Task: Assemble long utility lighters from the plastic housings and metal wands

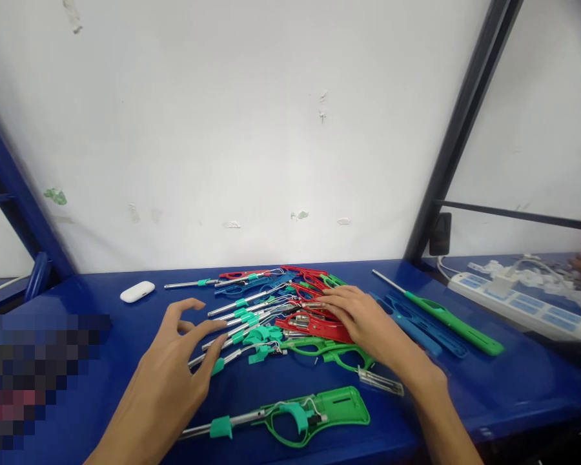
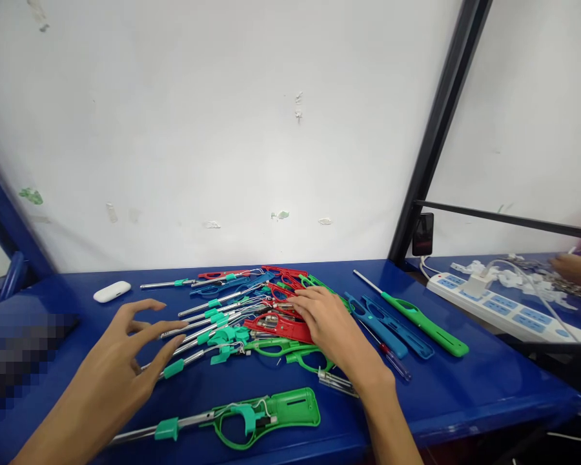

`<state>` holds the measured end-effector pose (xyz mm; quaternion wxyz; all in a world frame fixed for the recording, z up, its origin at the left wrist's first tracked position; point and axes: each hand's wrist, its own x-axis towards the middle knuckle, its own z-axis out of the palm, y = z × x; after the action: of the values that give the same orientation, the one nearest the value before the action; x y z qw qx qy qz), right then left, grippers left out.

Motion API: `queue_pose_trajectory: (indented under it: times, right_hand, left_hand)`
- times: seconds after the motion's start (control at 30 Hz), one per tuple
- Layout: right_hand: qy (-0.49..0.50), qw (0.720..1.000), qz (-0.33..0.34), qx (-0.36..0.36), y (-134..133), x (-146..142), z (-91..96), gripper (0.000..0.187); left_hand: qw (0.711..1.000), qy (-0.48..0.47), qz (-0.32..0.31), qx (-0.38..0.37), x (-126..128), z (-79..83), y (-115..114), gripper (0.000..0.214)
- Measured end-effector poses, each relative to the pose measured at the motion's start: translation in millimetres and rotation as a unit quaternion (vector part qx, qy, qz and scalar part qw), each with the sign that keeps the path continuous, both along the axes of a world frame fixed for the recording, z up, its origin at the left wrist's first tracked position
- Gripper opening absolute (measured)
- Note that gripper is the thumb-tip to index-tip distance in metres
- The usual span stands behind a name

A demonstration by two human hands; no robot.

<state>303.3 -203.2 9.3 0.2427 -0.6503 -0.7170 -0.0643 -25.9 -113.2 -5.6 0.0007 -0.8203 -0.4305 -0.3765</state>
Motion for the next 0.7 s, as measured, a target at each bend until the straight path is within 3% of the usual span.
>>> queue_pose_trajectory:
  times: [0.23, 0.43, 0.7]
  right_hand:
    - [-0.013, 0.999, 0.038, -0.026, 3.0, -1.5, -9.2, 0.044]
    - [0.007, 1.0, 0.023, 0.008, 10.7, 4.4, -13.7, 0.037]
    - [0.067, 0.993, -0.016, 0.098, 6.4, 2.0, -2.3, 0.024]
  left_hand:
    - [0.999, 0.021, -0.039, -0.016, 9.9, -3.0, -8.3, 0.034]
    - [0.989, 0.041, -0.142, -0.014, 21.5, -9.8, -18.3, 0.03]
    - [0.953, 0.184, -0.209, -0.117, 62.3, 11.5, -35.0, 0.029]
